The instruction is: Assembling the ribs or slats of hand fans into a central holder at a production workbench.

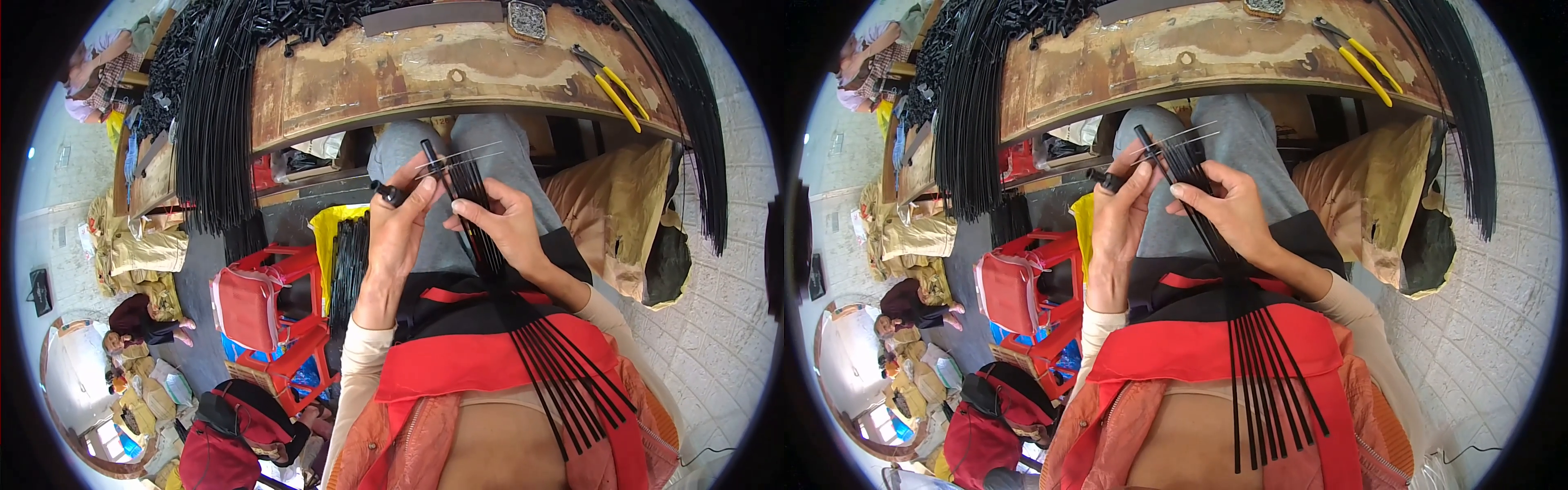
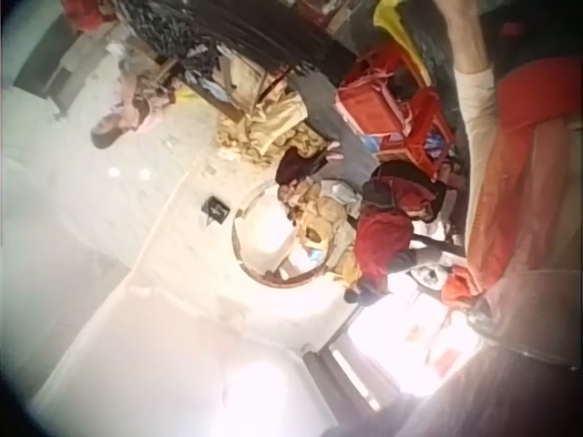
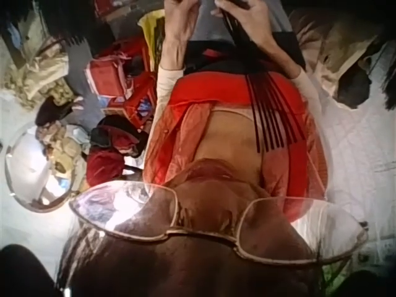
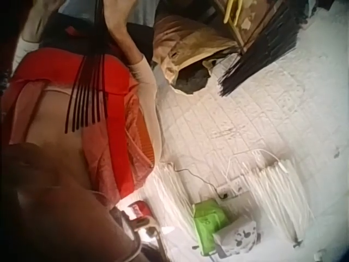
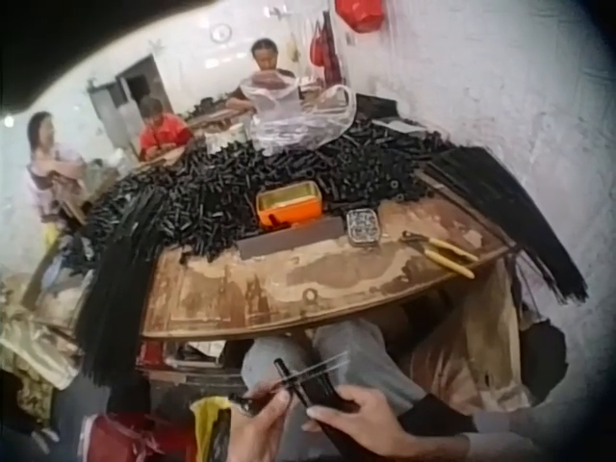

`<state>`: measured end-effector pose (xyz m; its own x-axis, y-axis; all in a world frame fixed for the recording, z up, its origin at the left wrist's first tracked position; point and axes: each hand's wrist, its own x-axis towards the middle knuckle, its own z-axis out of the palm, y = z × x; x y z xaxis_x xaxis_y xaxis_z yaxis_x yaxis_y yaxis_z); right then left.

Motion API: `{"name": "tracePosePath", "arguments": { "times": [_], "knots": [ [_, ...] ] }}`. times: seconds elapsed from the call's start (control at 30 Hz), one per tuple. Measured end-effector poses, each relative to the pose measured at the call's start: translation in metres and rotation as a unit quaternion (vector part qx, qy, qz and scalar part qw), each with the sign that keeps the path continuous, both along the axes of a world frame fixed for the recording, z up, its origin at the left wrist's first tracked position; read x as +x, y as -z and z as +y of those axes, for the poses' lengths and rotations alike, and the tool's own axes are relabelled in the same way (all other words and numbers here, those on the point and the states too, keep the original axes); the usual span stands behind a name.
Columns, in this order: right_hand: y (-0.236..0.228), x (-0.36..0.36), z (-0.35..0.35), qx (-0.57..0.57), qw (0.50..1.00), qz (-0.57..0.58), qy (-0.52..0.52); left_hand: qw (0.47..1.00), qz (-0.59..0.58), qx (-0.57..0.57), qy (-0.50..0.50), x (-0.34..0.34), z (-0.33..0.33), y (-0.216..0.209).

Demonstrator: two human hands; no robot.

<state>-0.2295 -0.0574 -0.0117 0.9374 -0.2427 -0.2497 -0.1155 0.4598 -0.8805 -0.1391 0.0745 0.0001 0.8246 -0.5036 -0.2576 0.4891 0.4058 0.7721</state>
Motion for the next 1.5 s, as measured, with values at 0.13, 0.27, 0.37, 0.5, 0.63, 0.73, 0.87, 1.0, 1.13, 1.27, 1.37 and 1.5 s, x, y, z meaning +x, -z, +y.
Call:
{"name": "tracePosePath", "arguments": {
  "times": [0.13,0.27,0.37,0.5,0.63,0.73,0.87,1.0,1.13,1.27,1.37,1.5],
  "knots": [
    [-0.002,0.001,-0.002,-0.021,0.999,0.001,-0.05,0.997,-0.045,0.05,-0.026,0.002,0.005,-0.001],
    [-0.004,0.004,-0.003,0.039,0.999,-0.019,-0.01,0.999,-0.024,0.042,-0.015,0.002,0.002,-0.001],
    [0.002,0.004,-0.004,-0.005,1.0,-0.013,-0.025,0.999,-0.024,0.04,-0.018,0.004,0.002,0.001],
    [-0.004,0.008,-0.007,0.003,0.999,-0.001,-0.04,1.0,-0.01,0.024,-0.003,0.008,0.002,0.001],
    [-0.004,0.009,-0.012,-0.003,0.998,0.011,-0.063,0.999,-0.012,0.029,0.016,0.01,0.003,0.003],
    [-0.006,0.008,-0.005,-0.018,0.999,-0.009,-0.028,1.0,-0.013,0.018,0.015,0.009,0.001,0.005],
    [-0.004,0.009,-0.004,-0.031,0.999,-0.01,-0.024,1.0,0.001,-0.002,0.006,0.007,0.0,0.008],
    [-0.003,0.014,-0.011,-0.007,0.998,-0.006,-0.067,0.999,0.034,-0.028,0.011,0.008,0.002,0.009],
    [0.002,0.017,-0.016,0.042,0.994,-0.015,-0.097,0.998,0.037,-0.026,0.043,0.013,0.008,0.007],
    [0.002,0.015,-0.019,0.095,0.987,-0.02,-0.131,0.996,0.028,-0.029,0.083,0.013,0.011,0.007],
    [-0.001,0.013,-0.018,0.077,0.991,-0.009,-0.111,0.996,0.049,-0.031,0.066,0.014,0.007,0.015],
    [0.0,0.011,-0.019,0.094,0.99,-0.015,-0.1,0.991,0.061,-0.046,0.11,0.015,0.008,0.02]
  ]
}}
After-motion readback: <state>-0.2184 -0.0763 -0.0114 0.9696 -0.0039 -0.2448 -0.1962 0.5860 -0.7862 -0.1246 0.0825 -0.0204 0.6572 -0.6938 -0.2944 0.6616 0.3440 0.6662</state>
